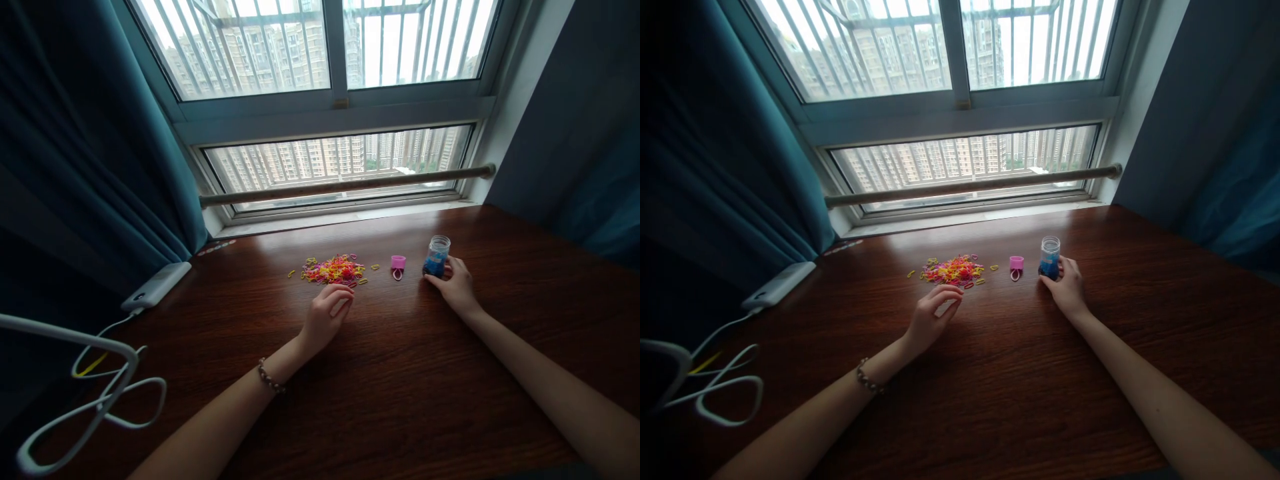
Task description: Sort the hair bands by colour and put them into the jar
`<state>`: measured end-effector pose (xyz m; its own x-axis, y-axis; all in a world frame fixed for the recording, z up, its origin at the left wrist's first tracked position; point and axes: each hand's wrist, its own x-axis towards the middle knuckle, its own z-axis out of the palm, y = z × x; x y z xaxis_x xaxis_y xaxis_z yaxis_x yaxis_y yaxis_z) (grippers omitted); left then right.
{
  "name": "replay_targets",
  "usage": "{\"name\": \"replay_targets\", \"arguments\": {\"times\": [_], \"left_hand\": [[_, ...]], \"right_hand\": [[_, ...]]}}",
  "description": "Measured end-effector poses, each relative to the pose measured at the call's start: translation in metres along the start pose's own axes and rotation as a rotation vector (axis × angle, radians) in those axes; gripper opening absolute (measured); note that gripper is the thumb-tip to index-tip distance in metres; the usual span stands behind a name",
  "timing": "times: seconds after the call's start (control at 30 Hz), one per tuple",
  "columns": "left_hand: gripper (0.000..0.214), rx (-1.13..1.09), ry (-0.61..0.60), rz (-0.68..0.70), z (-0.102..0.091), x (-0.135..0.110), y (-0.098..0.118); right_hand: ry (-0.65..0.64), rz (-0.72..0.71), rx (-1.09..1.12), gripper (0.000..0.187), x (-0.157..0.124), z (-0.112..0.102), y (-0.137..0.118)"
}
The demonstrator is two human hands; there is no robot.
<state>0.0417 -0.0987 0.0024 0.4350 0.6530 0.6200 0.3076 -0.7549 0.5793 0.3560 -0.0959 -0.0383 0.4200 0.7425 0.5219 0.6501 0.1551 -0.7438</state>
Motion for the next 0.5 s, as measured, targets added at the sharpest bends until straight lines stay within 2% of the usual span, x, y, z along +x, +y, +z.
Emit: {"name": "replay_targets", "arguments": {"times": [0.33,0.5], "left_hand": [[0.010,0.088,0.056,-0.045,-0.002,0.001,-0.022],[0.010,0.108,0.063,-0.065,-0.001,0.000,-0.026]], "right_hand": [[-0.009,0.013,0.054,0.069,0.000,0.004,0.004],[-0.002,0.035,0.073,0.073,-0.001,0.005,0.005]]}}
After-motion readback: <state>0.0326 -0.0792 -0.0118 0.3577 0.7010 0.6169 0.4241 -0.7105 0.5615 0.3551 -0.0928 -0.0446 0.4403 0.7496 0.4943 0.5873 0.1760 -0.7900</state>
